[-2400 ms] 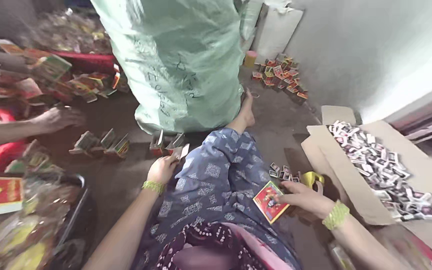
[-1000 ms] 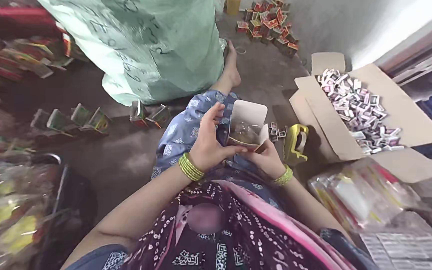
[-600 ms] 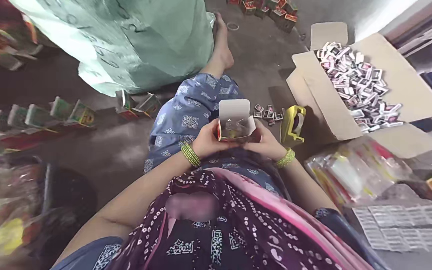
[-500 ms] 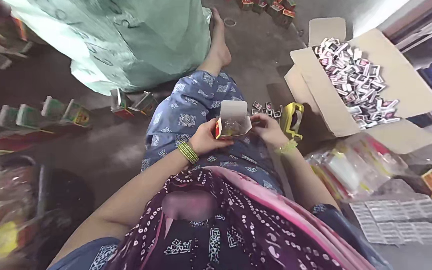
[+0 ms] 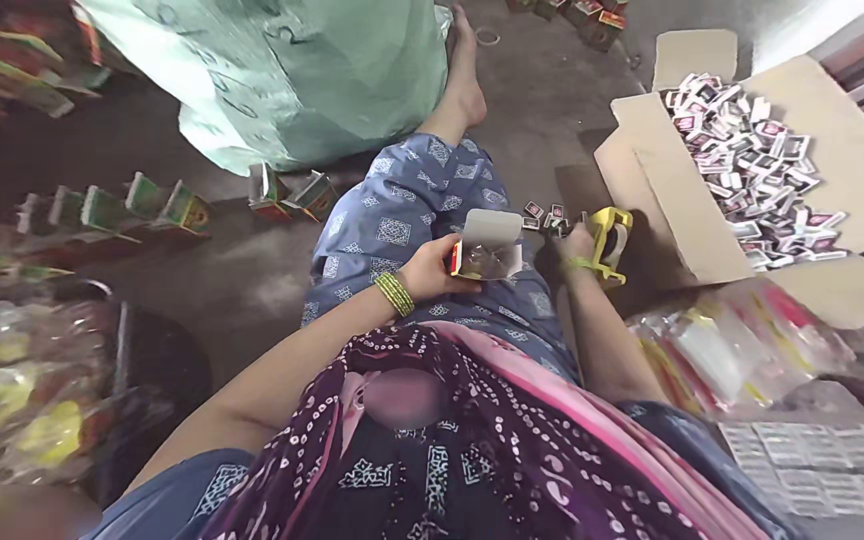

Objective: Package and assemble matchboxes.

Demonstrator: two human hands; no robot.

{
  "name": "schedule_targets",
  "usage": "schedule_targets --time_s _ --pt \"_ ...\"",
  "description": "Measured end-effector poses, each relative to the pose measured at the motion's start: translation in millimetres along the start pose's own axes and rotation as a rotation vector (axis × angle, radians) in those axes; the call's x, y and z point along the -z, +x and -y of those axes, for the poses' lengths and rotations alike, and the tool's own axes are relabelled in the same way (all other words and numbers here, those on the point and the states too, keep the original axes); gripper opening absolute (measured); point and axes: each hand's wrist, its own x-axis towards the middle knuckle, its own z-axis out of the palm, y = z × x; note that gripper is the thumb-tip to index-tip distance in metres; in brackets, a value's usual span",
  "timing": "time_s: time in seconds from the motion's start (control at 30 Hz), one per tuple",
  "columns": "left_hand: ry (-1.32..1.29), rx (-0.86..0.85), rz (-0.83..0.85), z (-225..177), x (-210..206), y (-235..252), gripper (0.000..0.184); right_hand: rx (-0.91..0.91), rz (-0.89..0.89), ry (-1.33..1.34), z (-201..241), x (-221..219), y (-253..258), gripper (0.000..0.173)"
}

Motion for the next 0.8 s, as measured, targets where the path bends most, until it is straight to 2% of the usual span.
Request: schedule_targets --time_s 0.07,0.17,0.23,0.33,0.4,0.5,0.63,0.8 --pt "-0.029 0.051 -0.011 0 0 1 0.075 0.115 -0.045 0.245 5 17 -13 0.043" --pt "-0.054 0.083 -0.042 1 -1 3 0.075 0.349 -0.021 0.802 33 54 -66 0.035" --pt "-0.049 0.082 -0.05 1 -2 4 0.075 0.559 0.07 0.934 56 83 -109 0.035" --pt "-0.053 0.091 -0.071 0 -4 6 0.076 0.796 0.165 0.794 84 106 -161 0.037" --pt "-0.053 0.105 -0.081 -1 -5 5 0.076 0.884 0.094 0.607 94 96 -179 0.036" --pt "-0.025 0.107 -0.088 -4 -5 0 0.072 0.94 -0.045 0.334 103 72 -190 0.028" --pt "0.055 0.089 -0.096 -4 -4 -5 0.065 1.005 -0.162 0.196 110 44 -199 0.021" --pt "0.135 0.087 -0.065 0 -4 -2 0.059 1.211 -0.159 0.084 106 35 -200 0.03"
